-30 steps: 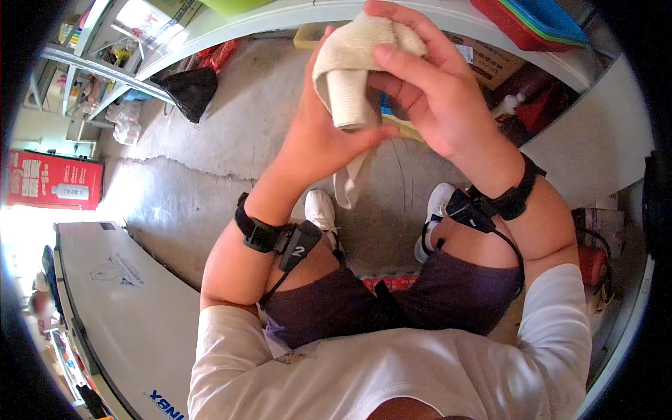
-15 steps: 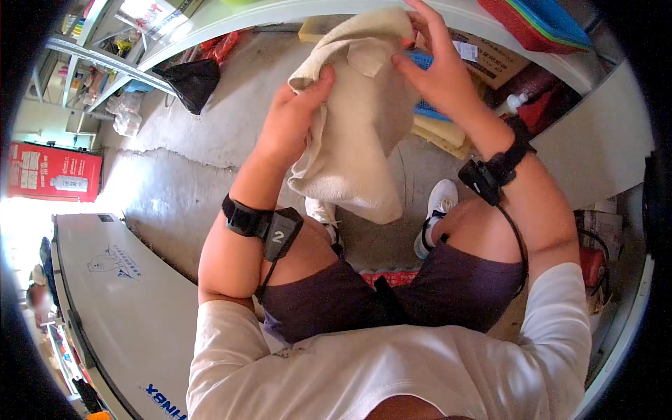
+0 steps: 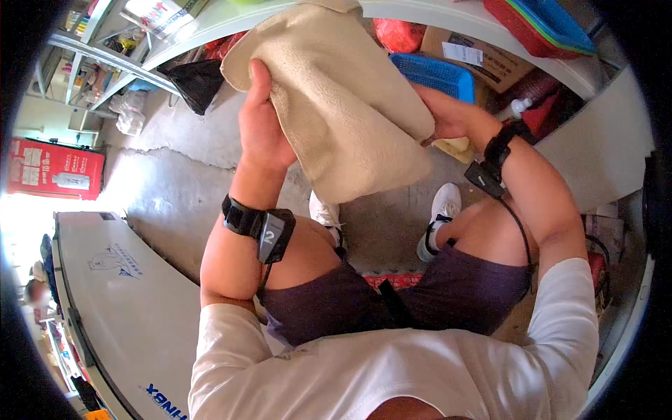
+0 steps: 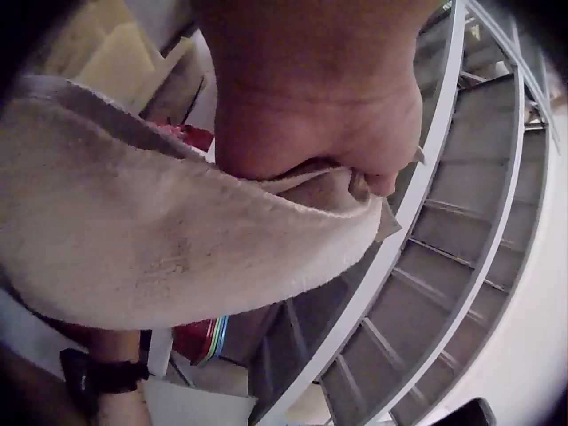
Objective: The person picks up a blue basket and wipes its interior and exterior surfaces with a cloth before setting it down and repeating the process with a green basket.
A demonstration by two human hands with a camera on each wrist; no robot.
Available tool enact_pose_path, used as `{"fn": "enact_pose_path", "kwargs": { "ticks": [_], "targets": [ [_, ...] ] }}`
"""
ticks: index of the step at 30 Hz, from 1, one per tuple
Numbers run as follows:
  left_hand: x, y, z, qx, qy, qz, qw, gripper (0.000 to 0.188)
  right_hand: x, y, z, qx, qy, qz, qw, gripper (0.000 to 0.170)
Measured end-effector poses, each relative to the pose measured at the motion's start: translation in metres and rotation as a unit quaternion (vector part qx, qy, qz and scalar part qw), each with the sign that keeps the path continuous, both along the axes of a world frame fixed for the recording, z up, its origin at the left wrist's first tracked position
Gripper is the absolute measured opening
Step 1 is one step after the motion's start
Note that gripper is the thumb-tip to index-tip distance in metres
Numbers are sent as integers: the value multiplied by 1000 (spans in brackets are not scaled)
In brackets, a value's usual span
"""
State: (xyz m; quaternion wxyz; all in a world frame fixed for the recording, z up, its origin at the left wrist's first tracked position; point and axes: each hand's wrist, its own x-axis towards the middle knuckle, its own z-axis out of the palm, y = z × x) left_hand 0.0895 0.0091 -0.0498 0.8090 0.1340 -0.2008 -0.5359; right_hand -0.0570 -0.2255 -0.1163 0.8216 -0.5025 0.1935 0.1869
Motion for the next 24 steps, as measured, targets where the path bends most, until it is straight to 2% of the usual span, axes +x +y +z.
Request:
{"fn": "enact_pose_path", "kwargs": {
  "ticks": [1,4,8,10,13,16,19,20,23,24],
  "targets": [
    [1,-1,-2,-10,-1,4,1000,63,-5,2,10,15,21,0,1000,73],
    [2,1,6,15,4,54,998,57,5,-22,-15,259,-104,15,960,69],
    [11,2,4,11,13,83,996,57,2,-32,-22,156,-261,-41,952,72],
    [15,3,1,11,13,100,995,56,-1,-30,-13,148,-307,-55,939,79],
    [21,4,-2,60,15,104,993,55,0,-32,-6,24,-312,-99,944,85],
    [20,-1,-3,157,-14,89,984,48,-4,-39,12,-57,-279,-179,942,83],
    [16,-7,-7,298,-103,105,943,43,-1,-51,21,-126,-270,-254,920,83],
    [13,-7,-6,333,-92,81,935,41,-8,-51,25,-92,-250,-285,921,82],
    [12,-9,-13,381,-124,11,916,40,-15,-55,35,-142,-210,-330,909,79],
    [12,-10,-13,395,-126,15,910,40,-17,-63,31,-140,-195,-342,909,79]
  ]
}}
